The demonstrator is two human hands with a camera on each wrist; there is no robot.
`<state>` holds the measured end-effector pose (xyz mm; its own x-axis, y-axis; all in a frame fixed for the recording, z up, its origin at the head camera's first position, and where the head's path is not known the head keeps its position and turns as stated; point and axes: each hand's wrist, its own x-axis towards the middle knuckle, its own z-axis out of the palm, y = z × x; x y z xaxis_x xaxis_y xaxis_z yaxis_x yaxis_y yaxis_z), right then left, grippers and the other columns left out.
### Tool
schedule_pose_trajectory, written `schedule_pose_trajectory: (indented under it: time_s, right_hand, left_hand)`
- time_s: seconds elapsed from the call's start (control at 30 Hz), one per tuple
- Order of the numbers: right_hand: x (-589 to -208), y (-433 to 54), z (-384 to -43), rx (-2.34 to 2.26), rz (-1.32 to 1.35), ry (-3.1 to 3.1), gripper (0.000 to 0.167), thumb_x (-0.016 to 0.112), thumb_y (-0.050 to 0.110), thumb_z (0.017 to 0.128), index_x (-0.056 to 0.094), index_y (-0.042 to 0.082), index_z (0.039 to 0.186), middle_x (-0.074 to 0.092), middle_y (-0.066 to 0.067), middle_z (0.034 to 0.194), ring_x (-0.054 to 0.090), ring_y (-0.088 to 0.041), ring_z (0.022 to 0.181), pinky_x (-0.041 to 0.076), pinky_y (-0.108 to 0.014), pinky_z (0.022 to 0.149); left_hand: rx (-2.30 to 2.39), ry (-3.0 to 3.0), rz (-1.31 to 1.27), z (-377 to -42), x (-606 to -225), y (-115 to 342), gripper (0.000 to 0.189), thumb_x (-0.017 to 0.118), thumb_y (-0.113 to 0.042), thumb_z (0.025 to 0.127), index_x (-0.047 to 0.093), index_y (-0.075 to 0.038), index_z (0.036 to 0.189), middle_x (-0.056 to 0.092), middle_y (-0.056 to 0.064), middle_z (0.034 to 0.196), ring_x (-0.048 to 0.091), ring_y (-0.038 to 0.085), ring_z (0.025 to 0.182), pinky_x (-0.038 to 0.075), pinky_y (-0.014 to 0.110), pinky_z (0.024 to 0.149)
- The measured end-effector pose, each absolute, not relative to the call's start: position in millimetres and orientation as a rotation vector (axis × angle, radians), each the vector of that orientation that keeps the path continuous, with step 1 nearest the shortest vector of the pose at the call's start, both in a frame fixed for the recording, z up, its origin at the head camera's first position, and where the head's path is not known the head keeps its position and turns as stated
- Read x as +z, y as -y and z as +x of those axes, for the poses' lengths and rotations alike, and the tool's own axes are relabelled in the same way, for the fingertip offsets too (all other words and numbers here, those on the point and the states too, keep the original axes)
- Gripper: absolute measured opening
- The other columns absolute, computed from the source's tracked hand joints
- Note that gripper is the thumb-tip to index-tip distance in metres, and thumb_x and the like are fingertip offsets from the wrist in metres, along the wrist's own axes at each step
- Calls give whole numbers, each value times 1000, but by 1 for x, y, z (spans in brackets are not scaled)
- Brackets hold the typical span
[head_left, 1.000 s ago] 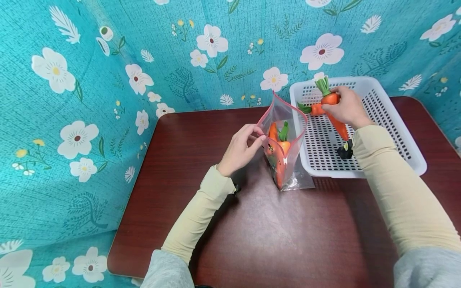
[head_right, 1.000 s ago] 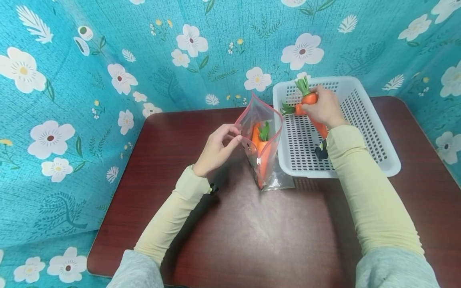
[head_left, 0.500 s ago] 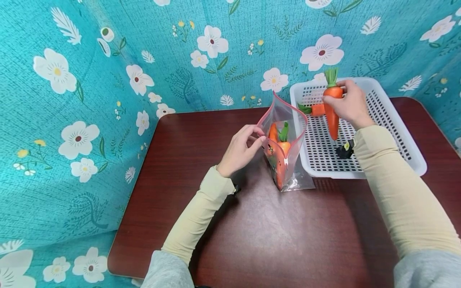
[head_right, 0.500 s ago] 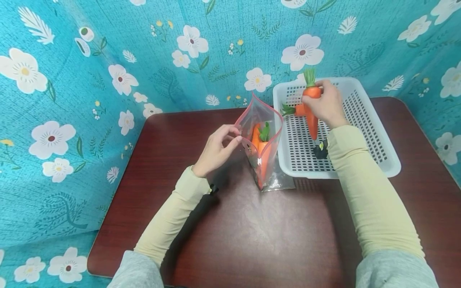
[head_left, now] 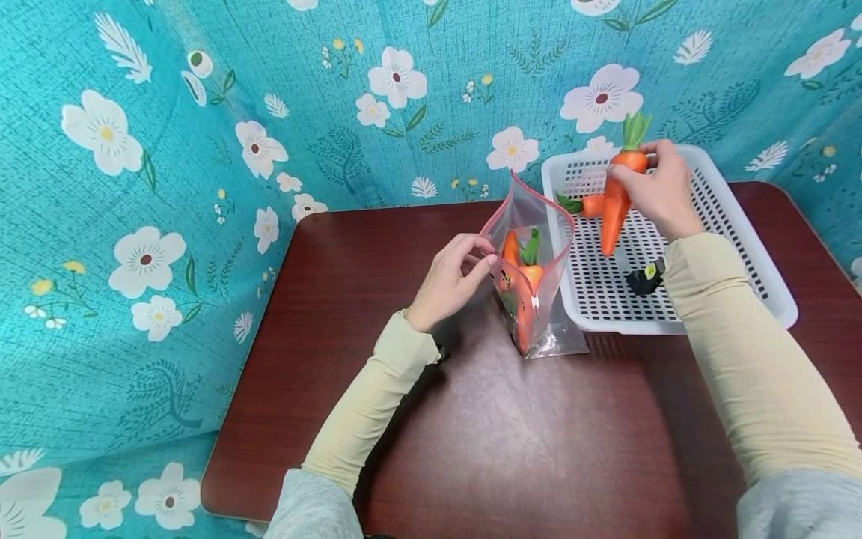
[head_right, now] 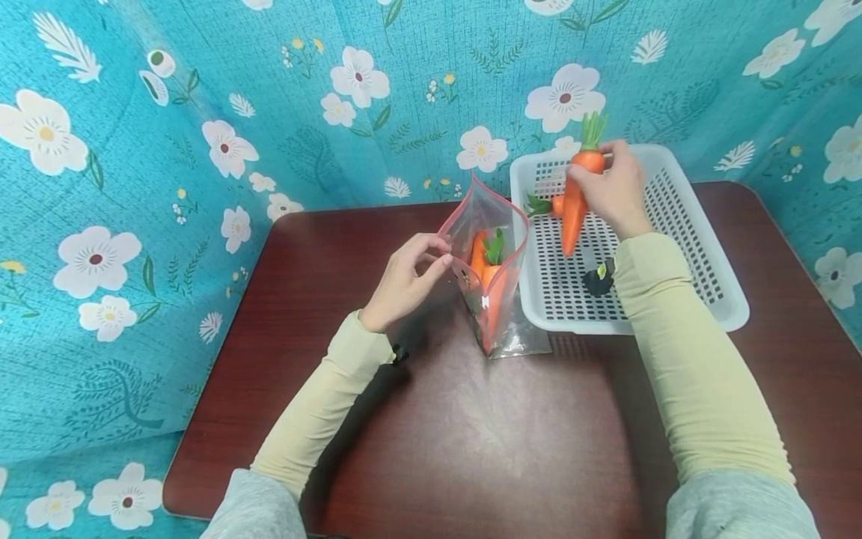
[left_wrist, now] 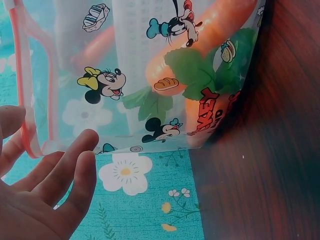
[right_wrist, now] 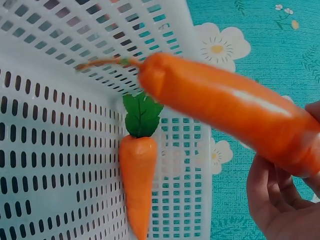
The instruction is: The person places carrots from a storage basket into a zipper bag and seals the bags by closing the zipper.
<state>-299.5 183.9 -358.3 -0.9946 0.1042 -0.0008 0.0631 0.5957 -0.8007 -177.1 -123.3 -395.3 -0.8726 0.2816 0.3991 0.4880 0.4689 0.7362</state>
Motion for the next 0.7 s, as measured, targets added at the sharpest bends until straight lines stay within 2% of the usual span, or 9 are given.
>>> schedule_pose_trajectory:
  time_s: [0.17, 0.27, 0.43, 0.7]
  right_hand:
    - [-355, -184, -299, 1456, -181, 2718, 66, 55, 47, 91, 34, 13, 144, 40, 3, 109, 49, -15, 93, 49, -18, 63]
    - [-353, -185, -300, 1499, -206, 2688, 65, 56, 47, 91, 35, 14, 143, 39, 8, 103, 49, -10, 87, 50, -15, 60]
    - [-350, -186, -300, 1550, -230, 2633, 54, 56, 45, 91, 40, 16, 134, 38, 10, 98, 49, -6, 82, 49, -13, 59]
    - [-341, -184, -295, 1804, -236, 2465, 37, 60, 40, 92, 43, 20, 118, 40, 9, 100, 51, -7, 86, 49, -11, 60]
  left_hand:
    - [-1369, 2493, -663, -177, -395, 124, 15, 61, -18, 95, 60, -8, 106, 59, 6, 106, 65, 17, 89, 53, 20, 76]
    - [-1361, 2501, -657, -176, -395, 123, 15, 61, -19, 95, 60, -9, 106, 60, 5, 106, 65, 16, 89, 53, 20, 76]
    - [-1333, 2512, -653, -176, -394, 123, 15, 60, -19, 95, 60, -10, 107, 61, 4, 104, 65, 11, 90, 53, 20, 77]
    - [-1350, 2506, -661, -176, -394, 121, 16, 60, -17, 95, 59, -9, 109, 62, 5, 106, 65, 12, 90, 54, 20, 77]
